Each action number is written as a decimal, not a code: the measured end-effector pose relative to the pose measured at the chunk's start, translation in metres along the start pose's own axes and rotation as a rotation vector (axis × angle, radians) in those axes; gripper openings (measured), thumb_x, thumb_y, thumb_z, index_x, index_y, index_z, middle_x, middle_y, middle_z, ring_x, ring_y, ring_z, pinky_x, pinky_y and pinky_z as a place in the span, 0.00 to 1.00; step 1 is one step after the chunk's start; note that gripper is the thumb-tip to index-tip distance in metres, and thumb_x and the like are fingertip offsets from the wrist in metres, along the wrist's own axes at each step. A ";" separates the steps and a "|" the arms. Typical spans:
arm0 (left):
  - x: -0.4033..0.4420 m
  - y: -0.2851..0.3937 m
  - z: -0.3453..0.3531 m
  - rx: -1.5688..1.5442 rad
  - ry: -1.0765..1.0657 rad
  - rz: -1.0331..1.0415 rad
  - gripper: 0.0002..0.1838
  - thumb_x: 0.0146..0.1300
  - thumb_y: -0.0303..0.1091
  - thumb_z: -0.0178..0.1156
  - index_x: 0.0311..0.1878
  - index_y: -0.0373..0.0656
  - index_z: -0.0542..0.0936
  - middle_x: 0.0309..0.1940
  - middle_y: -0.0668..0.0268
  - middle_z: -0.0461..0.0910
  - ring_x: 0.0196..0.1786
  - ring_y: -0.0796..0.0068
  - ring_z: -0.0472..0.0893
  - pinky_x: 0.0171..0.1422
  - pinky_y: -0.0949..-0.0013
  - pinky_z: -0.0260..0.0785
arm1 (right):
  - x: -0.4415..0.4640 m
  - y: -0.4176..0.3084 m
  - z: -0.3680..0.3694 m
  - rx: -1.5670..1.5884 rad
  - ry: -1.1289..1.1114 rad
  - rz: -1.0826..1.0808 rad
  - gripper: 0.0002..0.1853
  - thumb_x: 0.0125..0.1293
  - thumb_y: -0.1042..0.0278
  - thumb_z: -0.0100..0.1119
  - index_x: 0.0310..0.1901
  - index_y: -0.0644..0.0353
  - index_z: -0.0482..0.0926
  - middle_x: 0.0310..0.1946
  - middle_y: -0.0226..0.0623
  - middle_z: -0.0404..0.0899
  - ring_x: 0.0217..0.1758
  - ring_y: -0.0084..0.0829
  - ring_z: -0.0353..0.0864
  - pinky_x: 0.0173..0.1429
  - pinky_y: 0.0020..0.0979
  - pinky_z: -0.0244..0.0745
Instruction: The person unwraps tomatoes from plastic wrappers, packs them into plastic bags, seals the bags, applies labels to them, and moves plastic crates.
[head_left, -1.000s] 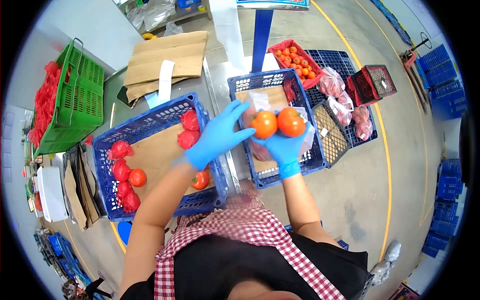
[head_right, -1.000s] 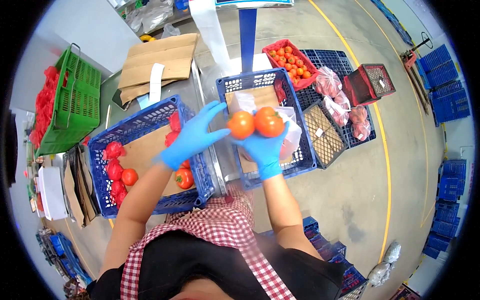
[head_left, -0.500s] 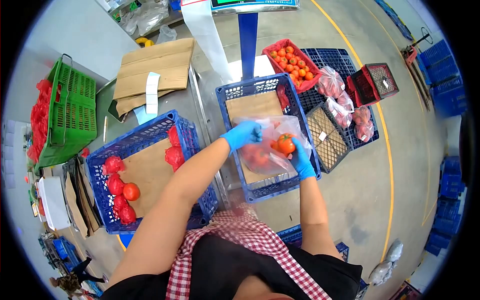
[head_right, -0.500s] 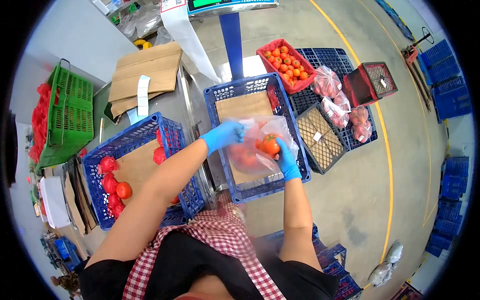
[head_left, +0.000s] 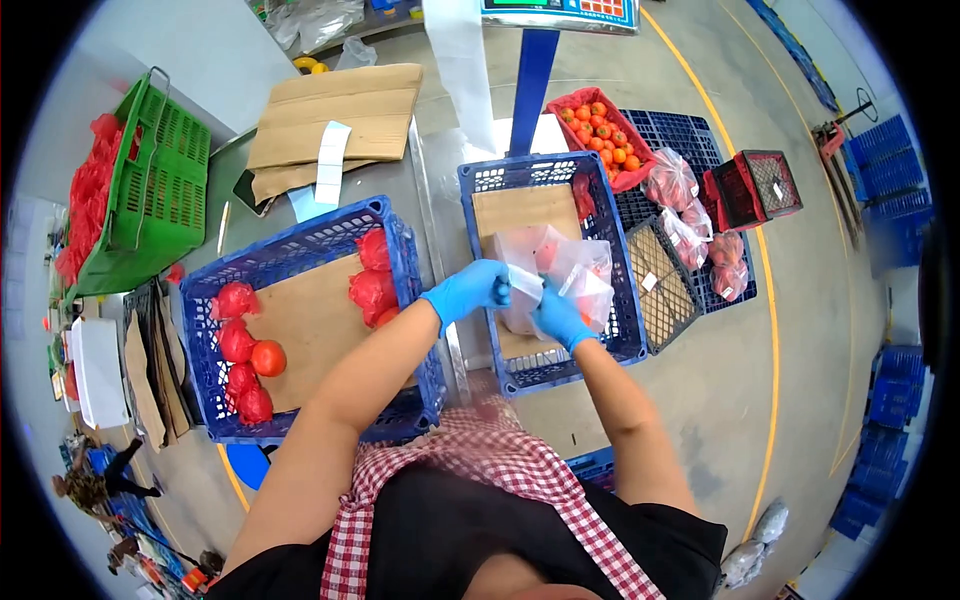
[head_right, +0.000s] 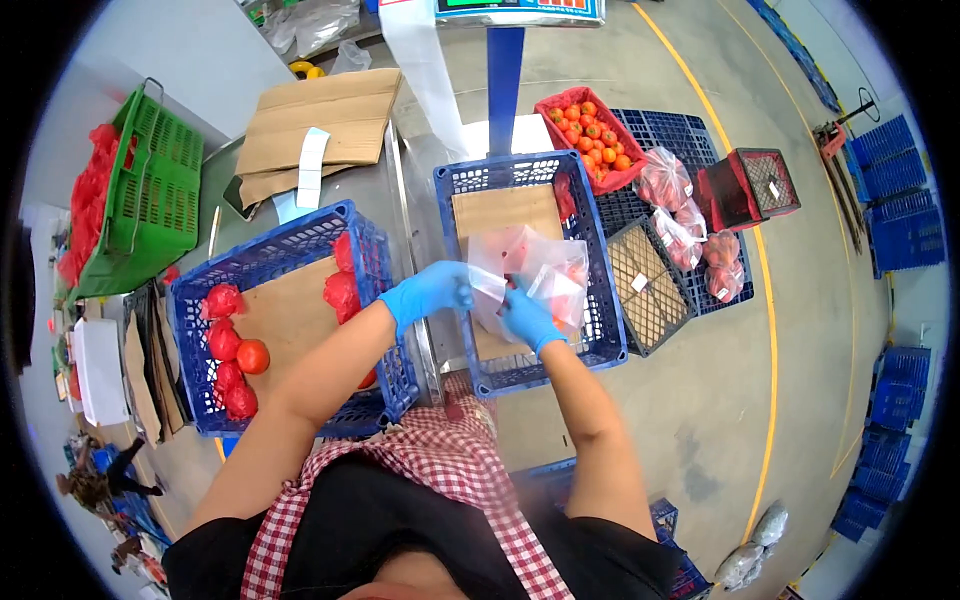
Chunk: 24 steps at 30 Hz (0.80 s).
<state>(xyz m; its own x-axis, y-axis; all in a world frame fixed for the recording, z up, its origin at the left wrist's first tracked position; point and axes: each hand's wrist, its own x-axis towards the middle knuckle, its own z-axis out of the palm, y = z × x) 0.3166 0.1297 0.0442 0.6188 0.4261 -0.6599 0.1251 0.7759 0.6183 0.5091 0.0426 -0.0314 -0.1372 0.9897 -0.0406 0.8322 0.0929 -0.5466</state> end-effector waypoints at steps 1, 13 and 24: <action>0.000 0.003 -0.006 0.270 -0.001 0.024 0.09 0.56 0.33 0.48 0.31 0.39 0.75 0.21 0.65 0.72 0.27 0.74 0.73 0.39 0.68 0.71 | 0.002 0.006 0.005 0.073 -0.033 0.183 0.19 0.55 0.61 0.55 0.49 0.57 0.75 0.36 0.51 0.79 0.37 0.50 0.79 0.46 0.44 0.73; -0.211 -0.024 -0.147 0.873 1.039 0.780 0.22 0.53 0.39 0.59 0.51 0.41 0.75 0.48 0.55 0.75 0.50 0.55 0.74 0.55 0.62 0.68 | -0.017 -0.020 -0.066 0.330 0.175 0.276 0.11 0.57 0.69 0.56 0.41 0.65 0.79 0.36 0.44 0.82 0.40 0.33 0.80 0.47 0.31 0.72; -0.319 -0.137 -0.236 1.559 1.049 -0.172 0.36 0.40 0.38 0.67 0.57 0.47 0.68 0.48 0.53 0.68 0.43 0.51 0.77 0.41 0.56 0.74 | 0.011 -0.313 0.010 -0.402 -0.627 -0.957 0.19 0.52 0.66 0.56 0.49 0.51 0.78 0.45 0.39 0.75 0.46 0.39 0.75 0.45 0.39 0.72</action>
<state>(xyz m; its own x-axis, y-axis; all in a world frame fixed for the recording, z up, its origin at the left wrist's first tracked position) -0.0809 -0.0025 0.0698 -0.0607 0.9406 -0.3341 0.9955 0.0325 -0.0893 0.2417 0.0233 0.1305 -0.9319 0.2878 -0.2208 0.3436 0.8955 -0.2828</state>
